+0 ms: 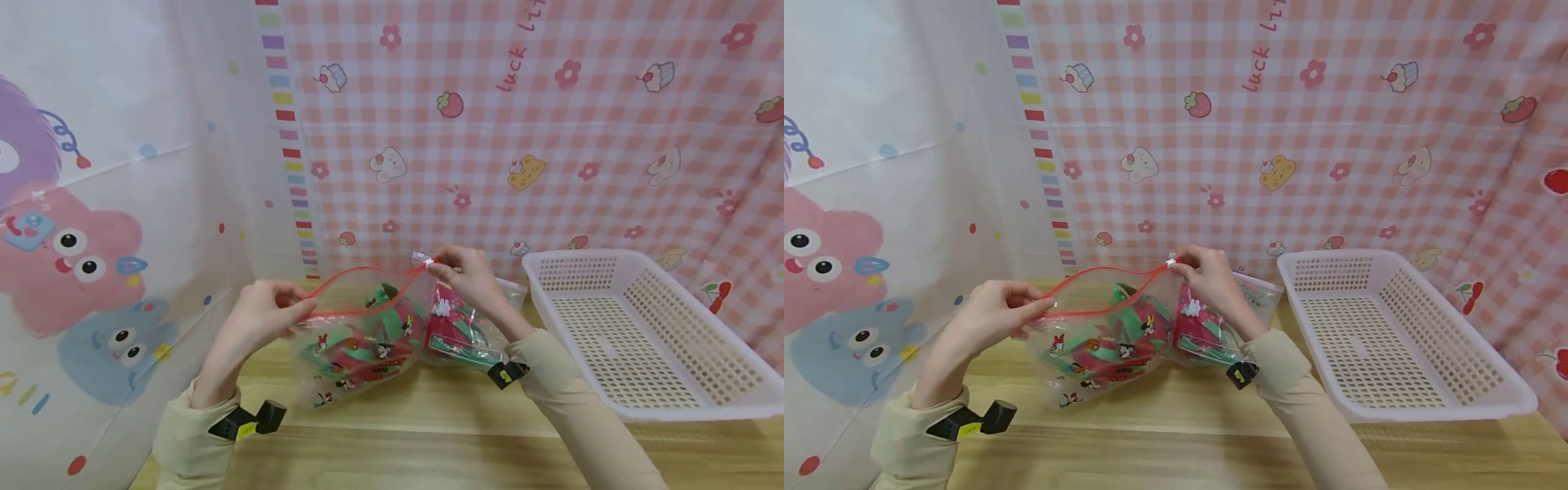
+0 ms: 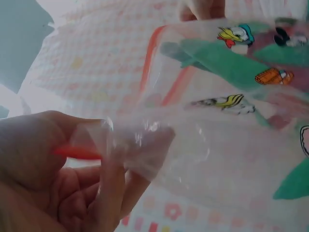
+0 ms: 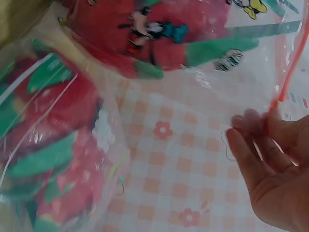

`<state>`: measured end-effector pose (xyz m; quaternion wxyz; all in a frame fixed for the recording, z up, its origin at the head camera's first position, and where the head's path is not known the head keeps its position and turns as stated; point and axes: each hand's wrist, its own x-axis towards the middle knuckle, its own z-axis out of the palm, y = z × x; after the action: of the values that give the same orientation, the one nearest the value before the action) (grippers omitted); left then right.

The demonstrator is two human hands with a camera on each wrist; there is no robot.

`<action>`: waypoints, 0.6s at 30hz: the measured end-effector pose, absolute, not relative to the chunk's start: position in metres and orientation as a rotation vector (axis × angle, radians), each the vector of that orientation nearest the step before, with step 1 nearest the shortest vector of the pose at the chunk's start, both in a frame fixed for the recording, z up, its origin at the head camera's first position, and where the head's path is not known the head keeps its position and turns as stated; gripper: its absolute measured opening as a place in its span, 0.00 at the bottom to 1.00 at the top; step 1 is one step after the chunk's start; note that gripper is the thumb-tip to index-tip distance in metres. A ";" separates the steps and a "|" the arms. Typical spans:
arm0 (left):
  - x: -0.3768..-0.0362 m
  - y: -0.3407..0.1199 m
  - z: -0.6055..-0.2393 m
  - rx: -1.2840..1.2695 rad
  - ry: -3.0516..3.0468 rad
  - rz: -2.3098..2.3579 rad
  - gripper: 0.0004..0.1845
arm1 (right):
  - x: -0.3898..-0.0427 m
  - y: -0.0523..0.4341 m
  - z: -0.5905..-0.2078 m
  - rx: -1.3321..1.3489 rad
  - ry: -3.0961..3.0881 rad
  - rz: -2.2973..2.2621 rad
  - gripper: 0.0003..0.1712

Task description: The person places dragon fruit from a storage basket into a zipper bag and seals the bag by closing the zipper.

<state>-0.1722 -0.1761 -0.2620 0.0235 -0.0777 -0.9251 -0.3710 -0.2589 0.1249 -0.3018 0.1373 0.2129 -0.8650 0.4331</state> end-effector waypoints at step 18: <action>-0.128 -0.111 -0.298 -0.676 -2.837 -1.286 0.06 | -0.218 0.187 -0.337 0.985 -2.615 0.771 0.05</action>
<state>-0.1277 -0.1110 -0.2985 -0.0228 -0.2121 -0.8898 -0.4034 -0.2181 0.1872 -0.3370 0.1212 0.3374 -0.8954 0.2640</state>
